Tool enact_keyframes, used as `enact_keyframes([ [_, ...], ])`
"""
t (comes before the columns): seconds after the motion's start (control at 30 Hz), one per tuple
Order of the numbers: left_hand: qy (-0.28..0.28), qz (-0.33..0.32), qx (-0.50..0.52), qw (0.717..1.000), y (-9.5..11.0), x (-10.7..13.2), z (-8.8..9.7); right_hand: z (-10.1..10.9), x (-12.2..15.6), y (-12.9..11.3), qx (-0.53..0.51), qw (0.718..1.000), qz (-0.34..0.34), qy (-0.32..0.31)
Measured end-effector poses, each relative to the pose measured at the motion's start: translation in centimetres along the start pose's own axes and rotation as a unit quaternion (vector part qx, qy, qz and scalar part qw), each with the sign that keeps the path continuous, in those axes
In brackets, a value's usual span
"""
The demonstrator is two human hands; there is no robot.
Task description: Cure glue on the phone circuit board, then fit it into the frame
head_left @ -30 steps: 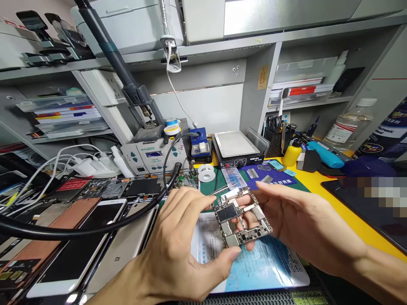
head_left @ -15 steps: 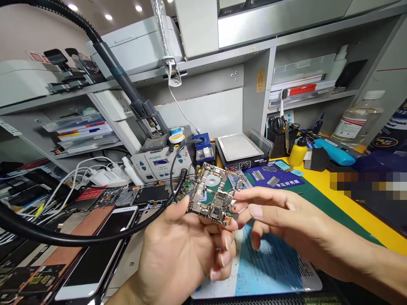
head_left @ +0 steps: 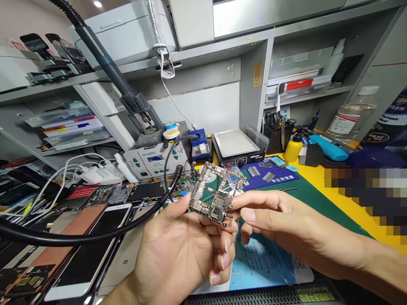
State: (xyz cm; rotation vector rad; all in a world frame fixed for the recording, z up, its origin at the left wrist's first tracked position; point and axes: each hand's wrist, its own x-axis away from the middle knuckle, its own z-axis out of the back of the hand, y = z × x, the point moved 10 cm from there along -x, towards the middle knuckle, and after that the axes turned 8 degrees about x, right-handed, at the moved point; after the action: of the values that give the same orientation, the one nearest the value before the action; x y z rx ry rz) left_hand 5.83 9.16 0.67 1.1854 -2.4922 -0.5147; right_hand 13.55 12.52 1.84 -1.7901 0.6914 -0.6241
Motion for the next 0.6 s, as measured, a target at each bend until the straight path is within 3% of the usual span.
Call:
enact_keyframes([
  [0.37,-0.002,0.008,0.008,1.000,-0.26,-0.07,-0.04,-0.99,0.03,-0.19,0.015,0.998,0.012,-0.056],
  [0.6,0.006,0.010,-0.002,1.000,-0.59,-0.29,-0.03,-0.86,0.07,-0.16,0.018,0.999,0.003,-0.044],
])
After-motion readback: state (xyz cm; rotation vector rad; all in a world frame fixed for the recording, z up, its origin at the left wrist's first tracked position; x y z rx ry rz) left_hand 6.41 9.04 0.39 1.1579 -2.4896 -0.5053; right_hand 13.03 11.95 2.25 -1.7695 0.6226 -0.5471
